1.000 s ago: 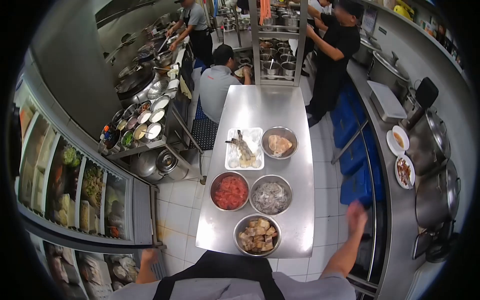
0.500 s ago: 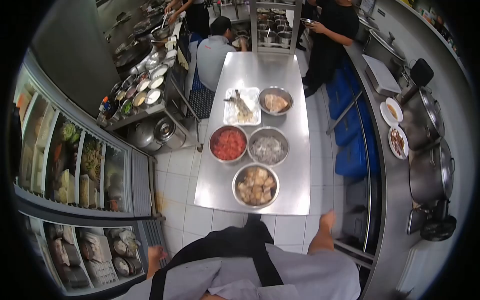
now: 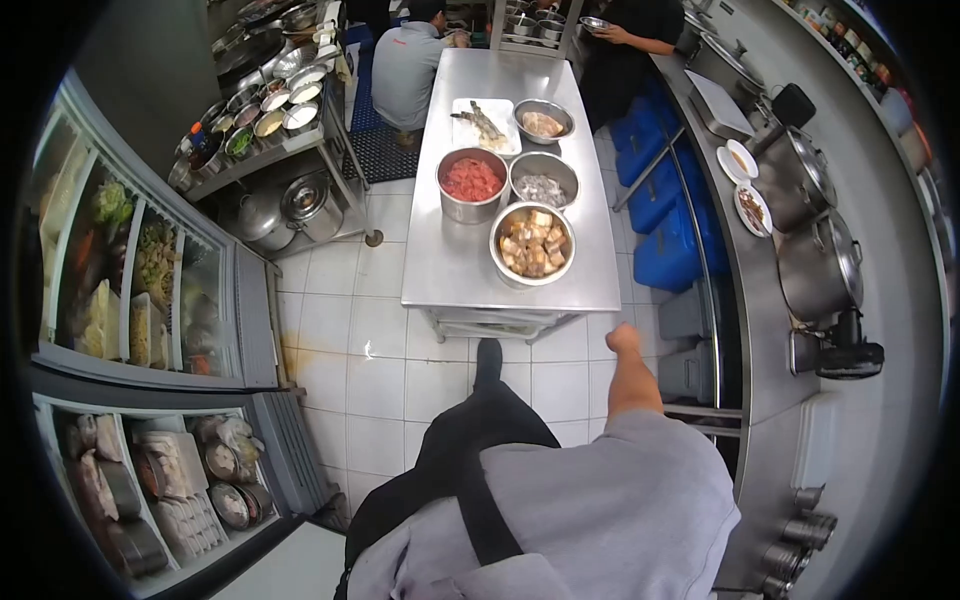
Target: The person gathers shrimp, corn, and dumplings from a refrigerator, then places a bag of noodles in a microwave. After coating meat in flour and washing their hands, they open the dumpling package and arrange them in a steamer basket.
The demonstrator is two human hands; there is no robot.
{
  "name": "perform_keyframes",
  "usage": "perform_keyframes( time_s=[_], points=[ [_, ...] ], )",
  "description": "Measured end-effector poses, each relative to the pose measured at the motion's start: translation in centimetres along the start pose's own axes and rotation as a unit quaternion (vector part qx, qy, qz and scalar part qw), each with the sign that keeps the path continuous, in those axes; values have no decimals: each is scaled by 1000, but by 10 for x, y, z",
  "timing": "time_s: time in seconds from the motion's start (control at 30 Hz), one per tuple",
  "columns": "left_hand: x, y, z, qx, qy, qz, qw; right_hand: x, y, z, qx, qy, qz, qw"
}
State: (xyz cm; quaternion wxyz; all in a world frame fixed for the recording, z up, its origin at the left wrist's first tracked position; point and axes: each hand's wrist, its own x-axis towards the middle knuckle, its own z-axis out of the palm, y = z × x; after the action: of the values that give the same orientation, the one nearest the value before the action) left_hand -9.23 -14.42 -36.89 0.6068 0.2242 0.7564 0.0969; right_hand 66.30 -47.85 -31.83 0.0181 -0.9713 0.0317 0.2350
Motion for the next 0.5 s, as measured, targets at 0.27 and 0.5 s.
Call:
perform_keyframes(
  time_s=[0.27, 0.5],
  points=[
    [16, -1, -42, -29, 7, 66, 997, -119, -51, 19, 41, 4, -21, 999],
    [4, 14, -46, -42, 8, 114, 993, -126, -40, 42, 88, 7, -50, 995]
  ],
)
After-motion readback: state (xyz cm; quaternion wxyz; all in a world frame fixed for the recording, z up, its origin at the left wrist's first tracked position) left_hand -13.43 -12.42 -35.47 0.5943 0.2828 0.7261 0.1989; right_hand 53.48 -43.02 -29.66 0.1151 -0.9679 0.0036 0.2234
